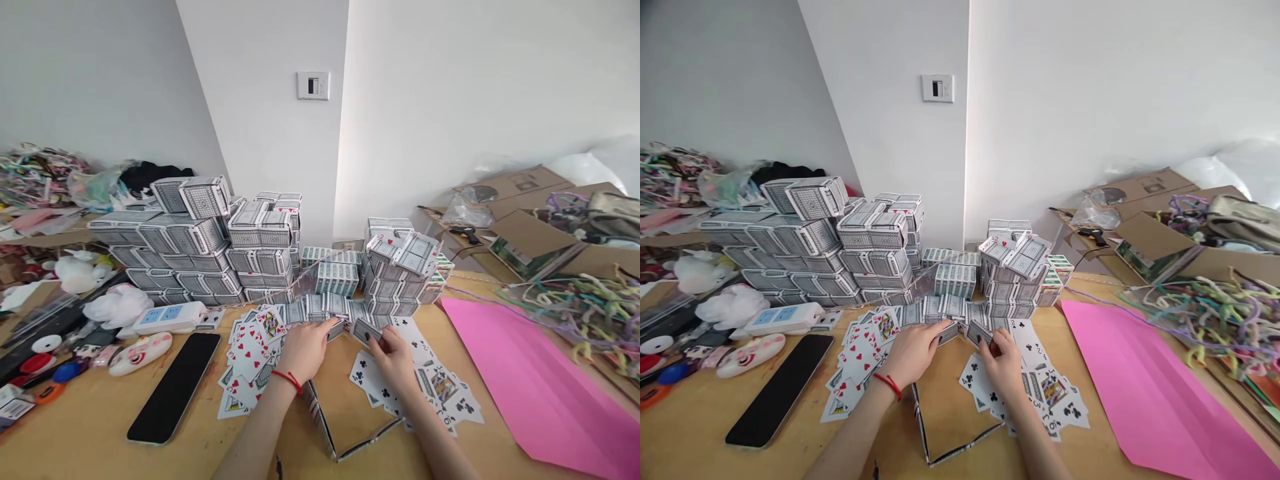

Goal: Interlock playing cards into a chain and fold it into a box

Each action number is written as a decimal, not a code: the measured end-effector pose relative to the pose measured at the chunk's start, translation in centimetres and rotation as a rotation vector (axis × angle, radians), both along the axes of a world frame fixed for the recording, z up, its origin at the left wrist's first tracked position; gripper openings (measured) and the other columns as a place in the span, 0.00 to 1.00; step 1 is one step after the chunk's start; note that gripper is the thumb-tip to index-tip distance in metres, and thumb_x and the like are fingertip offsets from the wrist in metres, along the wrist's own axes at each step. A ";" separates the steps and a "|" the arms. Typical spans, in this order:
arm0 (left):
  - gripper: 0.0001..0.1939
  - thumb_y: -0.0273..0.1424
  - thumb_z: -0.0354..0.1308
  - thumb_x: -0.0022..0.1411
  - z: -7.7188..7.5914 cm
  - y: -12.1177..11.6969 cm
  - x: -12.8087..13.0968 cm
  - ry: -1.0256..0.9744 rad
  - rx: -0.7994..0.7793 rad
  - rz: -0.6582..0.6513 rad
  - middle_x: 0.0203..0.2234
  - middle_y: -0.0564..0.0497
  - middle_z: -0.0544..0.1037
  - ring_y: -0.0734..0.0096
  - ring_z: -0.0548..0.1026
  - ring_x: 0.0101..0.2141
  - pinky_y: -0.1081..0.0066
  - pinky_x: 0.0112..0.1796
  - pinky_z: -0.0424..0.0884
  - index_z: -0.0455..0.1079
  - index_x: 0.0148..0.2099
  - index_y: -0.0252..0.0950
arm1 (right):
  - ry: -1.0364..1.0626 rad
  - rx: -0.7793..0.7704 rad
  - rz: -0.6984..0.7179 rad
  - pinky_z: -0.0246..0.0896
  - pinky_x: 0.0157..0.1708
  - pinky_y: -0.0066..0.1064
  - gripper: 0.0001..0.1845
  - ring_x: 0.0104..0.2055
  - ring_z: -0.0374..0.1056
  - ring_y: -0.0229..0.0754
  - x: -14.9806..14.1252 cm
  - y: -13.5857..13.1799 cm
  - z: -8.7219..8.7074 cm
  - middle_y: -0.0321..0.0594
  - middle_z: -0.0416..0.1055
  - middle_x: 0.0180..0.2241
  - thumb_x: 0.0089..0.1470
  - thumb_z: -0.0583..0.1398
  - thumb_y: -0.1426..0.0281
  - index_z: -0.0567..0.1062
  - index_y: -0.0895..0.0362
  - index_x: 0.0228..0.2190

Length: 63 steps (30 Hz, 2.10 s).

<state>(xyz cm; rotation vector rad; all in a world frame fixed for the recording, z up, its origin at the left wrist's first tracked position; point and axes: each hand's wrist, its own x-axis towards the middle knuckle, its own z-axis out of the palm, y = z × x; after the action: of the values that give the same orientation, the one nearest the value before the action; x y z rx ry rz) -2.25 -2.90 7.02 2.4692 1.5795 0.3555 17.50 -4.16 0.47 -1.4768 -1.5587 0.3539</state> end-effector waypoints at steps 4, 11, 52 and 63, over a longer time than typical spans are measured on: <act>0.23 0.23 0.44 0.58 -0.1 0.1 -0.1 -0.003 0.007 -0.016 0.31 0.48 0.77 0.63 0.72 0.32 0.67 0.33 0.62 0.61 0.54 0.46 | -0.055 0.040 0.031 0.49 0.20 0.28 0.18 0.20 0.53 0.36 -0.1 -0.4 0.0 0.31 0.51 0.17 0.50 0.52 0.67 0.50 0.53 0.15; 0.23 0.23 0.44 0.58 -0.2 0.0 -0.1 -0.011 0.014 -0.008 0.31 0.48 0.77 0.62 0.72 0.32 0.67 0.32 0.62 0.61 0.54 0.45 | -0.101 0.084 0.081 0.48 0.21 0.28 0.17 0.20 0.54 0.36 0.0 -0.7 -0.4 0.31 0.52 0.18 0.50 0.51 0.69 0.49 0.53 0.16; 0.23 0.22 0.42 0.59 -0.4 0.1 -0.1 0.056 0.015 -0.018 0.34 0.51 0.77 0.64 0.72 0.34 0.67 0.33 0.62 0.61 0.54 0.46 | -0.302 0.017 0.104 0.55 0.24 0.27 0.10 0.23 0.60 0.37 -0.5 -0.3 -1.0 0.34 0.58 0.23 0.51 0.48 0.74 0.56 0.54 0.20; 0.22 0.25 0.44 0.58 -0.6 0.3 -0.4 0.002 -0.026 0.000 0.35 0.51 0.77 0.65 0.72 0.33 0.68 0.35 0.62 0.63 0.53 0.47 | -0.400 -0.016 0.146 0.55 0.24 0.26 0.08 0.26 0.66 0.39 -0.8 -0.5 -0.8 0.37 0.68 0.25 0.54 0.49 0.71 0.67 0.54 0.29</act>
<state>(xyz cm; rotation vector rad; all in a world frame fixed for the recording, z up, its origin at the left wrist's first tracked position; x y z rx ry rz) -2.64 -2.62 6.40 2.4509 1.5745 0.3300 16.71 -4.61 -0.34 -1.5138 -1.9912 0.1592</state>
